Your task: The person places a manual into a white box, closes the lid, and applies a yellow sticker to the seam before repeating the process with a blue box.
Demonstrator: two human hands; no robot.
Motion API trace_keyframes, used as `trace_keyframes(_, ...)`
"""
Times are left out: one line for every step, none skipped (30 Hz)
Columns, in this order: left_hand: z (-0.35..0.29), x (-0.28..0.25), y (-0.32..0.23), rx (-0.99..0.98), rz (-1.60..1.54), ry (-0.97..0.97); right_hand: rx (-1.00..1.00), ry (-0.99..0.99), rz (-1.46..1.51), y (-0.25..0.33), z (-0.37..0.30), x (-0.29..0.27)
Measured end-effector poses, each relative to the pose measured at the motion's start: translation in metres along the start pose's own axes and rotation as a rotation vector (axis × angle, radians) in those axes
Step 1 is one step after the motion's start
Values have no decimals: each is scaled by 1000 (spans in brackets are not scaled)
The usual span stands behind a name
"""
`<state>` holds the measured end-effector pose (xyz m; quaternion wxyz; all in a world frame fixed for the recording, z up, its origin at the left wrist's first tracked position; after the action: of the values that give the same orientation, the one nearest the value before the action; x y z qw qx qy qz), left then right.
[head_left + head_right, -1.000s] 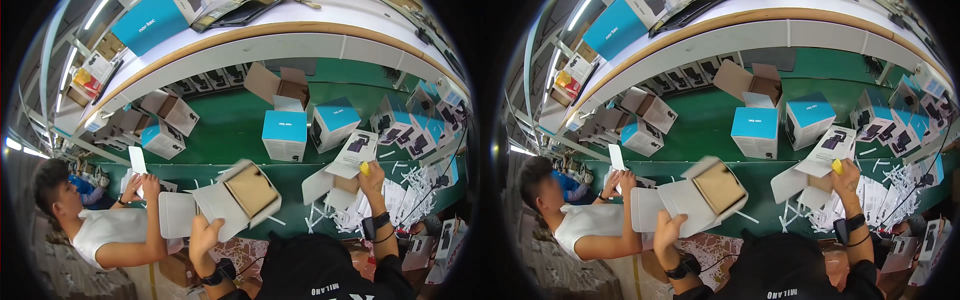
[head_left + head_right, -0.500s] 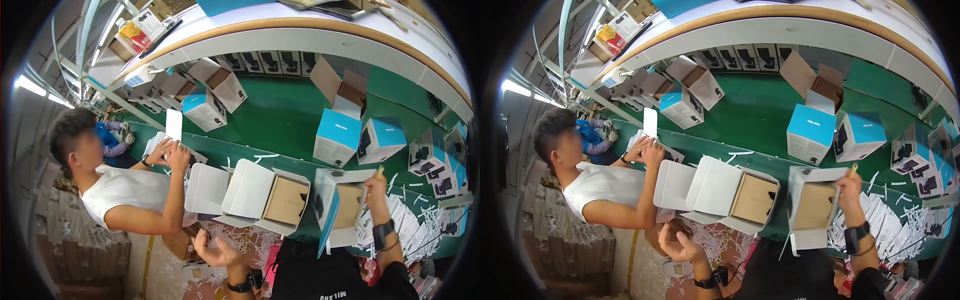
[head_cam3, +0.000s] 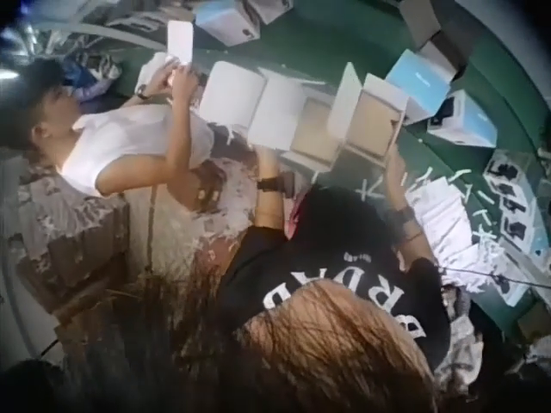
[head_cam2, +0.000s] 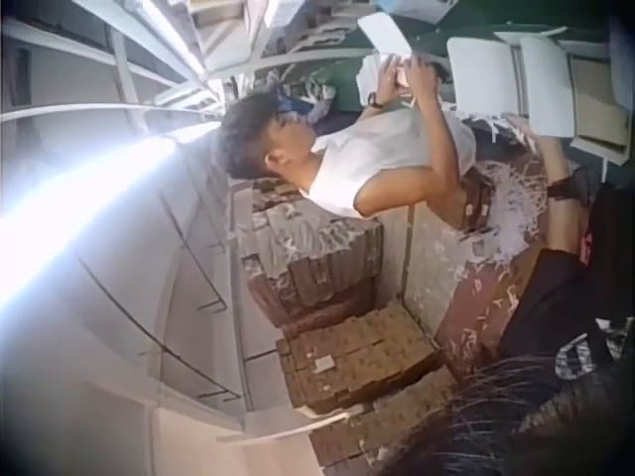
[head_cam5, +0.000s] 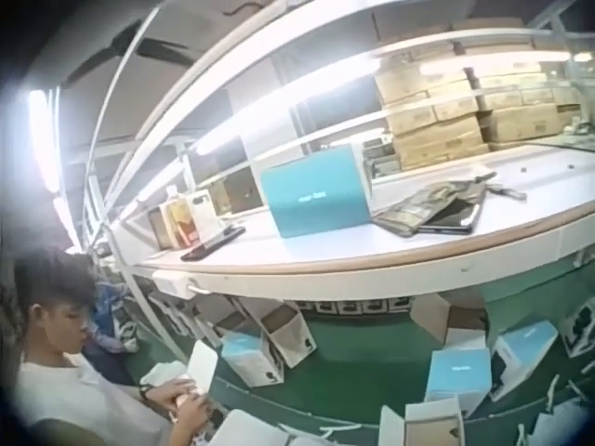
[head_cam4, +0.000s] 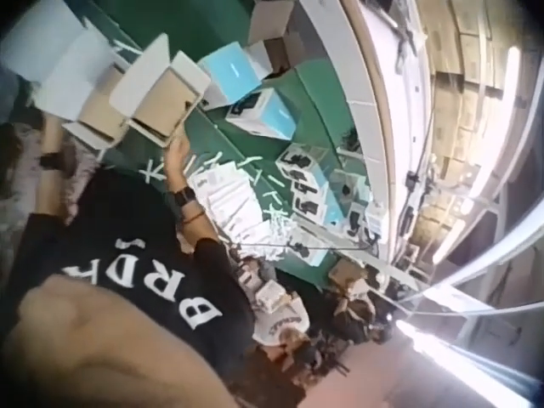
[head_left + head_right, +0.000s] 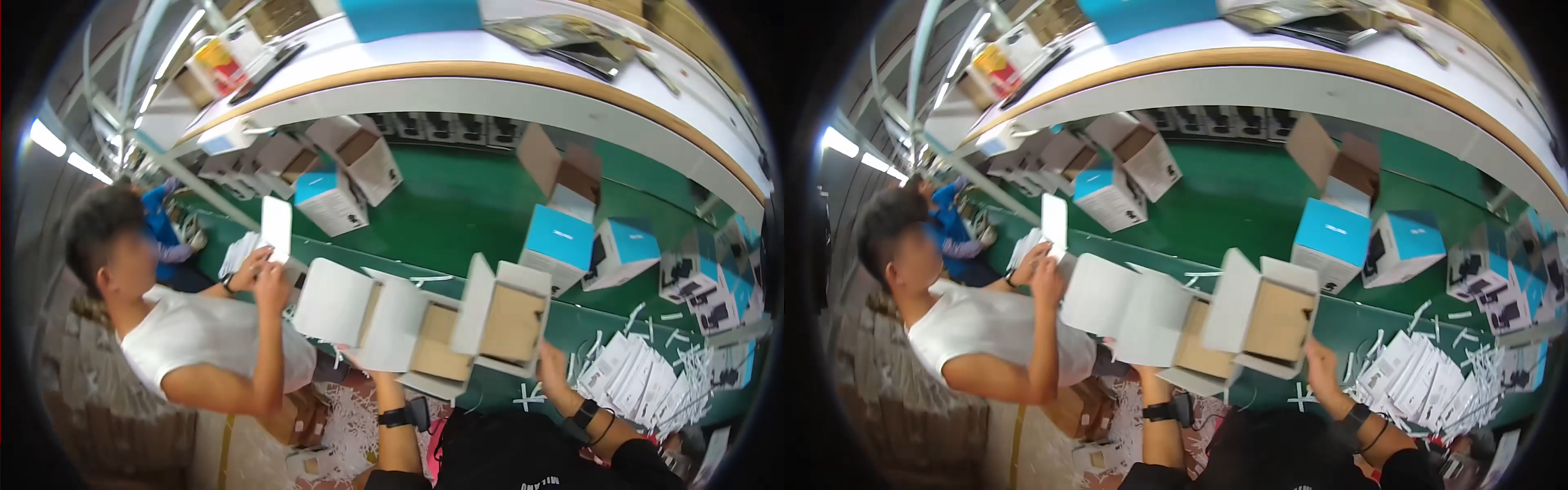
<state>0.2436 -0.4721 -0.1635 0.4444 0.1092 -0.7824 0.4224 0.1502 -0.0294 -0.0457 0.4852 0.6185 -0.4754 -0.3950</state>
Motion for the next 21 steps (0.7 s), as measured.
trace_keyframes(7, 7, -10, -18, 35, 4, -1, 54, 25, -10, -10, 5)
trace_keyframes(2, 3, -5, -56, 65, 17, -4, 86, 44, -16, -16, 3)
trace_keyframes(-24, -31, -6, -95, 105, 34, 41, 133, 42, -15, -21, 5)
trace_keyframes(-17, -31, -20, -111, 148, 45, 84, 203, 49, -11, -26, 15)
trace_keyframes(-5, -23, -41, -114, 192, 53, 45, 292, -6, -2, -22, 26)
trace_keyframes(13, -12, -58, -116, 235, 61, 7, 382, -62, 8, -14, 36)
trace_keyframes(9, -8, -54, -121, 278, 66, 13, 434, -96, 16, -6, 45)
trace_keyframes(1, -9, -48, -134, 316, 77, 20, 477, -134, 26, 1, 52)
trace_keyframes(8, 2, -52, -128, 345, 83, -15, 531, -272, 31, 11, 58)
trace_keyframes(7, -3, -61, -121, 375, 92, -48, 581, -409, 33, 22, 64)
trace_keyframes(-3, -14, -68, -112, 405, 100, -53, 556, -406, 36, 29, 60)
trace_keyframes(1, -10, -84, -91, 440, 93, -86, 565, -323, 36, 27, 62)
trace_keyframes(10, 6, -102, -51, 477, 83, -131, 587, -233, 41, 26, 70)
trace_keyframes(20, 22, -114, -9, 513, 70, -145, 599, -219, 43, 24, 70)
trace_keyframes(12, 22, -119, 24, 545, 59, -150, 615, -190, 42, 21, 58)
trace_keyframes(18, 45, -110, 35, 577, 65, -148, 605, -165, 36, 22, 37)
trace_keyframes(-12, 56, -123, 447, 1057, -158, -146, 596, -140, 30, 21, 16)
trace_keyframes(-84, 108, -115, 870, 1515, -387, -129, 539, -85, 15, 14, -12)
trace_keyframes(-129, 148, -104, 971, 1370, -429, -111, 479, -32, -1, 5, -42)
trace_keyframes(-150, 160, -107, 1112, 1373, -412, -75, 415, -14, -6, -2, -60)
trace_keyframes(-170, 172, -106, 1248, 1376, -389, -36, 347, 2, -12, -7, -79)
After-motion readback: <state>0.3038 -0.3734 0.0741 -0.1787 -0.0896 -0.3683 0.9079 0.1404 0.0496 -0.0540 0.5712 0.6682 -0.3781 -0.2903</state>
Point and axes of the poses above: each hand's wrist, its own z-axis towards the middle knuckle, its own x-axis out of the palm, y = z × x, the point moved 4 cm from there along z, towards the middle knuckle, and after that the axes turned 7 degrees about y, right-handed, at the moved point
